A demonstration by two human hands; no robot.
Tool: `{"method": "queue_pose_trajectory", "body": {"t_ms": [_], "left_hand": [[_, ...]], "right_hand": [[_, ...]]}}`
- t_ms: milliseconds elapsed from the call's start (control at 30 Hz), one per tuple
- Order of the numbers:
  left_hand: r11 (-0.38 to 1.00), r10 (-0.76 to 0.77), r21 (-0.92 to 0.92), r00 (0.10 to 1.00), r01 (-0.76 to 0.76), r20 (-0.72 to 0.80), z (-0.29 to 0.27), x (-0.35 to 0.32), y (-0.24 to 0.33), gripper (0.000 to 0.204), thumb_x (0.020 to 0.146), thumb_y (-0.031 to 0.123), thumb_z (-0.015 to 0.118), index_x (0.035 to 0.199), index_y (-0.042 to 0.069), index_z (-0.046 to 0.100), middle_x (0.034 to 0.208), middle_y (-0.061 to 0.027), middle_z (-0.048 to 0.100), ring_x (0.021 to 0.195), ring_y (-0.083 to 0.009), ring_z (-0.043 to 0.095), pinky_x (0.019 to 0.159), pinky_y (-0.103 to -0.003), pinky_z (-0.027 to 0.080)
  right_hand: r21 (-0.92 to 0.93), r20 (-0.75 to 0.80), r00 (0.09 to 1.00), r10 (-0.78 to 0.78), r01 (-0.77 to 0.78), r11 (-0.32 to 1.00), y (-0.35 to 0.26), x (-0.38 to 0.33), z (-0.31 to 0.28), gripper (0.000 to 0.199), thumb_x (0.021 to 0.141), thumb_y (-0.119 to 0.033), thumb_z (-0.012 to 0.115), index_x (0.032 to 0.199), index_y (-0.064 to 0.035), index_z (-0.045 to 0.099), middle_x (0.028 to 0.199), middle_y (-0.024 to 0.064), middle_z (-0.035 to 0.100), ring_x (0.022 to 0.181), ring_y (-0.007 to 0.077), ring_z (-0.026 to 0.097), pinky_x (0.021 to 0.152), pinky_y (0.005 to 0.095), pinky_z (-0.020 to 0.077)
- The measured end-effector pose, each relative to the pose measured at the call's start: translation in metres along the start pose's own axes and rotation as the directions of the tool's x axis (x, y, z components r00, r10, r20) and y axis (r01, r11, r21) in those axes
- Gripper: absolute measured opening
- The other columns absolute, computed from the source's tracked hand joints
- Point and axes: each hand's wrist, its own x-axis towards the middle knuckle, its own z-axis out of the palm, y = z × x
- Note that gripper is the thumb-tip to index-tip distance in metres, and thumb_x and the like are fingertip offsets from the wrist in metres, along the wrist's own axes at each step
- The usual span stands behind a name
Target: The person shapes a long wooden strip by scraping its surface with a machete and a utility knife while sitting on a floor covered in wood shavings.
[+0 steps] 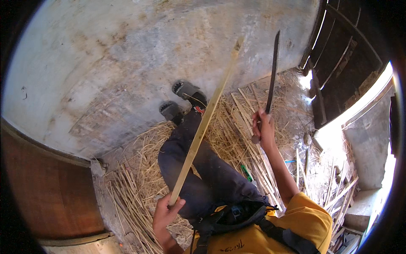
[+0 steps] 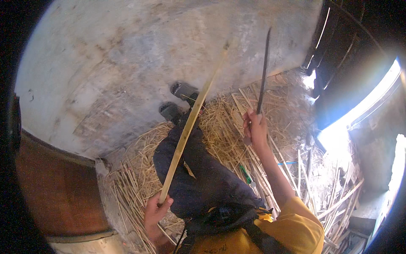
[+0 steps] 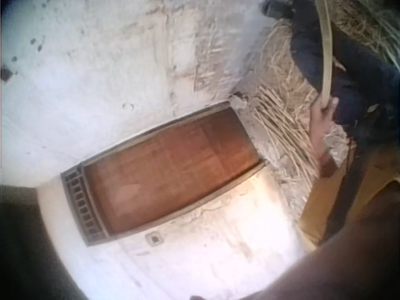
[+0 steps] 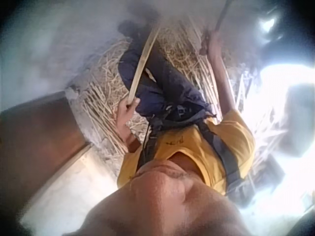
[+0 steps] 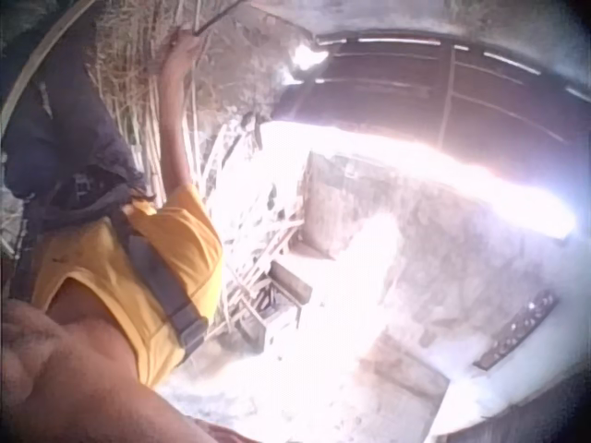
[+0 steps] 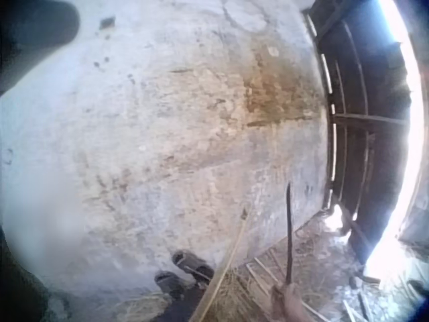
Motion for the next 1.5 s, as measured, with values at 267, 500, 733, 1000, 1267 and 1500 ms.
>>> {"method": "queue_pose_trajectory", "body": {"t_ms": [267, 500, 733, 1000, 1267, 1500], "left_hand": [[0.913, -0.110, -0.384, 0.989, 0.140, 0.101, 0.036, 0.022, 0.027, 0.024, 0.108, 0.026, 0.053, 0.093, 0.007, 0.056, 0.066, 0.0038, 0.045, 0.052, -0.0038, 0.041, 0.045, -0.021, 0.032], [0.933, 0.090, -0.354, 0.993, -0.056, 0.081, 0.058, 0.040, 0.027, 0.045, 0.111, 0.045, 0.039, 0.080, 0.012, 0.042, 0.065, 0.0052, 0.031, 0.050, -0.0044, 0.029, 0.044, -0.023, 0.025], [0.985, 0.082, -0.138, 0.979, -0.109, -0.189, 0.065, 0.053, 0.037, 0.054, 0.111, 0.050, 0.032, 0.074, 0.012, 0.038, 0.065, 0.0046, 0.030, 0.053, -0.0064, 0.027, 0.050, -0.027, 0.023], [0.961, -0.037, -0.276, 0.965, -0.037, -0.260, 0.053, 0.080, 0.036, 0.044, 0.112, 0.035, 0.040, 0.080, 0.006, 0.049, 0.067, 0.0050, 0.037, 0.061, -0.0057, 0.033, 0.054, -0.028, 0.029], [0.996, 0.056, -0.050, 0.948, -0.075, -0.313, 0.056, 0.092, 0.024, 0.045, 0.112, 0.032, 0.041, 0.079, 0.002, 0.050, 0.063, -0.0002, 0.040, 0.058, -0.0102, 0.039, 0.054, -0.033, 0.033], [0.998, 0.050, 0.051, 0.920, -0.033, -0.389, 0.060, 0.090, 0.034, 0.041, 0.111, 0.027, 0.042, 0.086, -0.003, 0.055, 0.061, -0.0144, 0.048, 0.055, -0.0277, 0.049, 0.055, -0.043, 0.038]], "right_hand": [[-0.520, 0.452, 0.868, -0.205, 0.444, 0.730, 0.008, -0.033, -0.001, 0.074, 0.094, -0.071, 0.053, 0.082, 0.0020, 0.061, 0.062, 0.0085, 0.055, 0.058, 0.0208, 0.055, 0.057, 0.0384, 0.0419], [-0.444, 0.745, 0.607, -0.277, 0.761, 0.474, 0.000, -0.050, 0.044, 0.061, 0.080, -0.061, 0.076, 0.094, -0.0027, 0.070, 0.072, 0.0152, 0.063, 0.065, 0.0354, 0.065, 0.059, 0.0442, 0.0494], [-0.473, 0.815, 0.553, -0.174, 0.808, 0.351, -0.008, -0.036, 0.087, 0.058, 0.082, -0.068, 0.071, 0.091, -0.0103, 0.070, 0.068, 0.0113, 0.066, 0.062, 0.0340, 0.068, 0.057, 0.0442, 0.0530], [-0.364, 0.818, 0.473, -0.327, 0.867, 0.341, -0.004, -0.011, 0.119, 0.047, 0.084, -0.057, 0.076, 0.095, -0.0110, 0.069, 0.066, 0.0062, 0.065, 0.055, 0.0265, 0.065, 0.051, 0.0399, 0.0499], [-0.252, 0.889, 0.289, -0.356, 0.957, 0.145, -0.006, 0.016, 0.128, 0.045, 0.082, -0.058, 0.078, 0.092, -0.0144, 0.069, 0.061, 0.0034, 0.063, 0.053, 0.0247, 0.066, 0.047, 0.0384, 0.0489], [-0.438, 0.761, 0.559, -0.329, 0.816, 0.377, -0.022, 0.066, 0.146, 0.047, 0.085, -0.056, 0.076, 0.088, -0.0106, 0.066, 0.058, 0.0070, 0.060, 0.056, 0.0296, 0.066, 0.054, 0.0402, 0.0511]]}}
